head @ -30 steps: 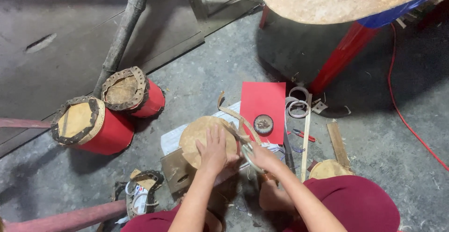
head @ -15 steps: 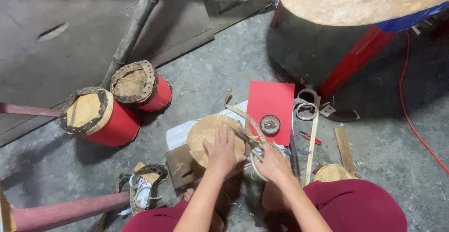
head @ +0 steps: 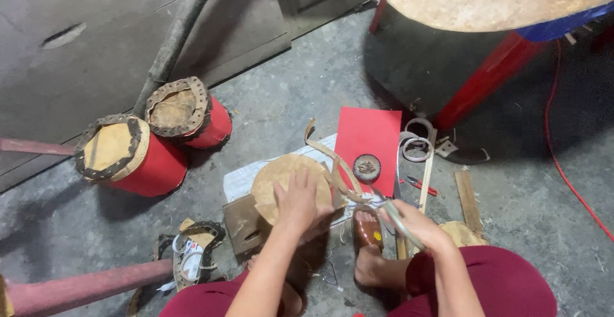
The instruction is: The person sits on the floor and uses shears to trim the excess skin around the edge of a drumhead. They rotate the drum and continue cutting along the perimeter.
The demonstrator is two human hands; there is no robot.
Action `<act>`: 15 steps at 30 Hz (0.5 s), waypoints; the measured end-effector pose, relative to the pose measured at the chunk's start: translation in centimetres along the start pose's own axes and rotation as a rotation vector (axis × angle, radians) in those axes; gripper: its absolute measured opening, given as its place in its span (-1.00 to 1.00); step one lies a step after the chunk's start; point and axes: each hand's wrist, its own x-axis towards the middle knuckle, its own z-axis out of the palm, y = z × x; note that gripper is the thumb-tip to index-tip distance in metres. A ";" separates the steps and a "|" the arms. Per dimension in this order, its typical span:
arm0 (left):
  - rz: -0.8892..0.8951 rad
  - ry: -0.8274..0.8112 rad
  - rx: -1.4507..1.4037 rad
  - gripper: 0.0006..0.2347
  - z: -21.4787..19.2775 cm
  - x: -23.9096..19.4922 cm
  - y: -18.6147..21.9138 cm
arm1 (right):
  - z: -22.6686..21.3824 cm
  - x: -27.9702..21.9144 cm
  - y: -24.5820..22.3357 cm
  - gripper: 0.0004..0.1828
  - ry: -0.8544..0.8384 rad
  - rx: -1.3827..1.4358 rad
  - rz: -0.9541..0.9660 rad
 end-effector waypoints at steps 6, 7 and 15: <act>0.359 0.699 0.034 -0.48 4.9 6.6 -0.5 | 0.0 0.8 5.6 -0.70 0.258 0.135 -0.113; 0.391 0.746 0.061 -0.68 7.4 10.0 -1.9 | 0.3 0.4 4.8 -0.72 0.215 0.045 -0.060; 0.048 0.408 -0.401 -0.85 -0.1 7.2 -2.6 | 3.0 -0.6 -1.3 -0.55 0.076 -0.204 0.115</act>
